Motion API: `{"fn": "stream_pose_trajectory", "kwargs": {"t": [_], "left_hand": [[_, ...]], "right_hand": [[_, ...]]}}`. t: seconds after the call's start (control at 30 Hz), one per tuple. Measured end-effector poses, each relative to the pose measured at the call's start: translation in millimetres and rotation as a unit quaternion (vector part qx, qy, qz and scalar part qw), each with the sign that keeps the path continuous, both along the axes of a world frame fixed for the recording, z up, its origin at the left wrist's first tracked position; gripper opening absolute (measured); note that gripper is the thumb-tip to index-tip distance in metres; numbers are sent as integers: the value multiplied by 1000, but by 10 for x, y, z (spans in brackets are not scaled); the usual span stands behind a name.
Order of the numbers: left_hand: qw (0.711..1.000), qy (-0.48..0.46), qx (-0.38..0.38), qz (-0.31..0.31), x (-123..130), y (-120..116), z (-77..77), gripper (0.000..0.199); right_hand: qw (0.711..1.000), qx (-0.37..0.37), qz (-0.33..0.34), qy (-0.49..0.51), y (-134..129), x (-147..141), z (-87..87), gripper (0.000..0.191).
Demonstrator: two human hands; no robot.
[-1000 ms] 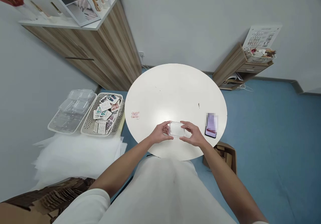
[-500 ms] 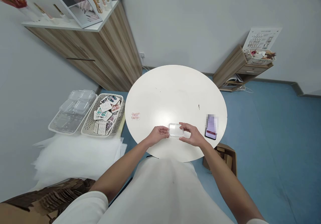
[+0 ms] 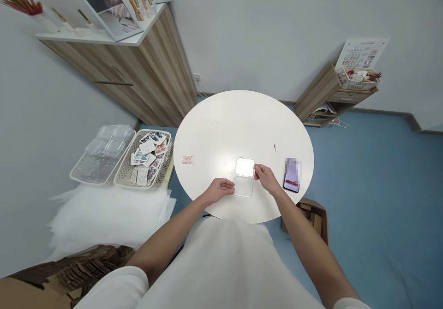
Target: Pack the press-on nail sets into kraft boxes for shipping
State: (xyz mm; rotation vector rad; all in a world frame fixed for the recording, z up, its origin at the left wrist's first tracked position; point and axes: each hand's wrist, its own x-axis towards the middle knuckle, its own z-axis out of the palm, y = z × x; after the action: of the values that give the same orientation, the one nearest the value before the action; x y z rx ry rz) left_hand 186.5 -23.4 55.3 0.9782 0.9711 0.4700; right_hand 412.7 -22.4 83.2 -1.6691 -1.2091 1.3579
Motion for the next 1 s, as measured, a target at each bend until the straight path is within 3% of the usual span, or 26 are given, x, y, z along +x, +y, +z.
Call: {"fn": "stream_pose_trajectory", "kwargs": {"t": [0.2, 0.4, 0.63, 0.8, 1.0], "left_hand": [[1000, -3, 0, -3, 3, -27, 4, 34], [1000, -5, 2, 4, 45, -30, 2, 35], [999, 29, 18, 18, 73, -53, -14, 34], [995, 80, 50, 19, 91, -102, -131, 36], [972, 207, 111, 23, 188, -132, -391, 34]], "right_hand": [[998, -45, -23, 28, -6, -8, -64, 40], [996, -38, -63, 48, -47, 0, -88, 40], [996, 24, -77, 27, -558, -133, -127, 47], [998, 8, -67, 7, -820, -291, -299, 54], [994, -74, -79, -33, -703, -332, -546, 58]]}}
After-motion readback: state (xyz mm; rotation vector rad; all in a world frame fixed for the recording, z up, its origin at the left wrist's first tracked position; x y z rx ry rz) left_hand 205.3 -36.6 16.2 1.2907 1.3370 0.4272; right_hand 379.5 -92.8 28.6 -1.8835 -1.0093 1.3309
